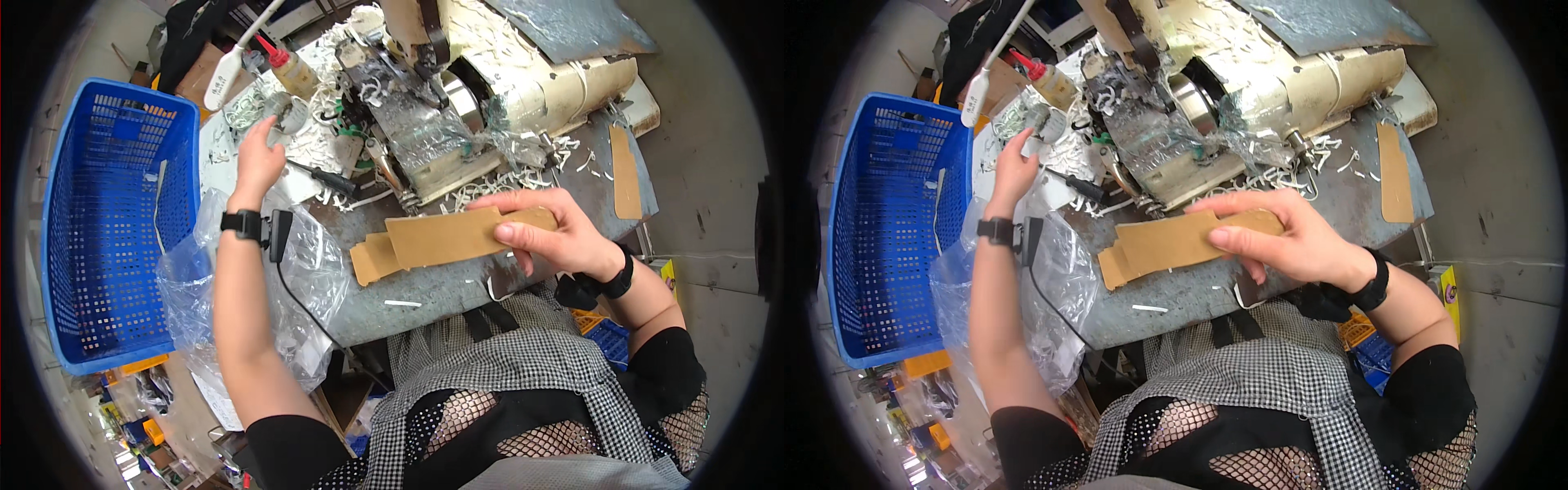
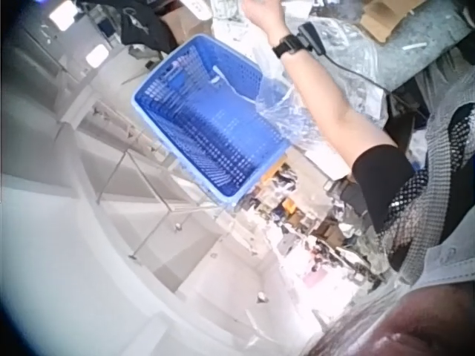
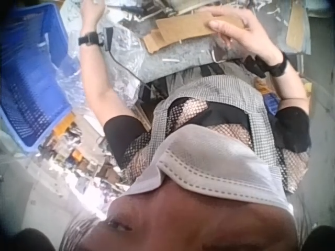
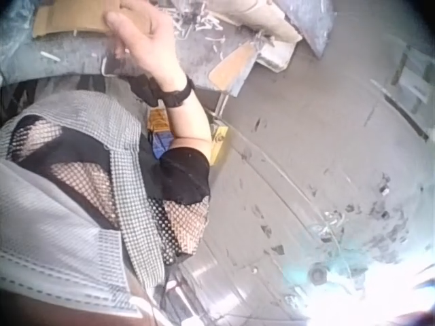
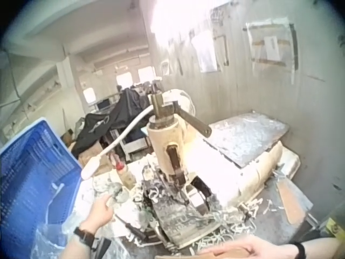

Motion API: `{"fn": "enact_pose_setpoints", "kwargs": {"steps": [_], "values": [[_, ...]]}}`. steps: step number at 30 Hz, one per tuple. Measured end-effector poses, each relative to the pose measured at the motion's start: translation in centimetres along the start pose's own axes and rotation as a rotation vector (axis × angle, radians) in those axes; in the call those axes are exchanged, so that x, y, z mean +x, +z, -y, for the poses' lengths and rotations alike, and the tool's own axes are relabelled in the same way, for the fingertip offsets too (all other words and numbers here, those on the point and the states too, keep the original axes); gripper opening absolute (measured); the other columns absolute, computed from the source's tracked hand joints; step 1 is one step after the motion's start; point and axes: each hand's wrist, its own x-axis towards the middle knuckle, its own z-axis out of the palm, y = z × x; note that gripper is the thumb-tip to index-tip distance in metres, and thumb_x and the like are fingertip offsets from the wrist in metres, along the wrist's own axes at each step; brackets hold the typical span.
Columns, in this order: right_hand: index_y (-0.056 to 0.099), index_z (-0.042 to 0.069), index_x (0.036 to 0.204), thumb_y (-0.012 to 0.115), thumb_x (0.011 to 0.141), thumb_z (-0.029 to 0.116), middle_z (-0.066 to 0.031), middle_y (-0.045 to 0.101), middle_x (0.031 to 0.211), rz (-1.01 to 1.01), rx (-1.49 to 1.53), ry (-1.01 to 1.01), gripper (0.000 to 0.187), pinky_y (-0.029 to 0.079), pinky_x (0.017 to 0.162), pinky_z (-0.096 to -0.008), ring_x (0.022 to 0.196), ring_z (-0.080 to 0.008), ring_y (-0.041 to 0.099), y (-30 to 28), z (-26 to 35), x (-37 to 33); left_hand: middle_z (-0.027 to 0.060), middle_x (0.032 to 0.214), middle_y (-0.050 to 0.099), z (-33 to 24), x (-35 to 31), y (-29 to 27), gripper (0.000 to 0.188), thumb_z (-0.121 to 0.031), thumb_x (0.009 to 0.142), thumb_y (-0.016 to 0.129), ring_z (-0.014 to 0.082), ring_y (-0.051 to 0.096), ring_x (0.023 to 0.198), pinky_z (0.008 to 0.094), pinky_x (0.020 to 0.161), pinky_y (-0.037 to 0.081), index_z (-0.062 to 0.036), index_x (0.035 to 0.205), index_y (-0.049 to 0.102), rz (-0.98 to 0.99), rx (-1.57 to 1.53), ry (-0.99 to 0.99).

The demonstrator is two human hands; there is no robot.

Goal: Using a skiving or thinning machine to reduce the thickness of shoe material pieces.

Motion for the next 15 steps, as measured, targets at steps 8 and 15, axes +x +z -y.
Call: {"fn": "enact_pose_setpoints", "kwargs": {"steps": [8,15], "values": [[0.06,0.007,0.128,0.063,0.094,0.019,-0.0023,0.064,0.078,-0.012,0.025,0.04,0.036,0.045,0.049,-0.02,0.053,-0.0053,0.053,0.5,-0.1,-1.7,0.0174,0.133,0.055,0.4,4.0,3.0,0.058,-0.004,0.074,0.053,0.0318,0.052,0.123,0.0385,0.104,0.041,-0.0084,0.132,0.055,0.096,0.211,-0.071],[0.06,0.006,0.127,0.063,0.093,0.017,-0.0026,0.064,0.08,-0.015,0.015,0.011,0.036,0.045,0.049,-0.0199,0.052,-0.0052,0.052,-0.4,0.3,-1.3,0.0049,0.071,0.067,-6.7,-0.7,-0.2,0.013,-0.012,0.077,0.074,0.0216,0.064,0.065,0.0296,0.066,0.051,-0.0033,0.082,0.067,-0.196,-0.183,0.129]]}}
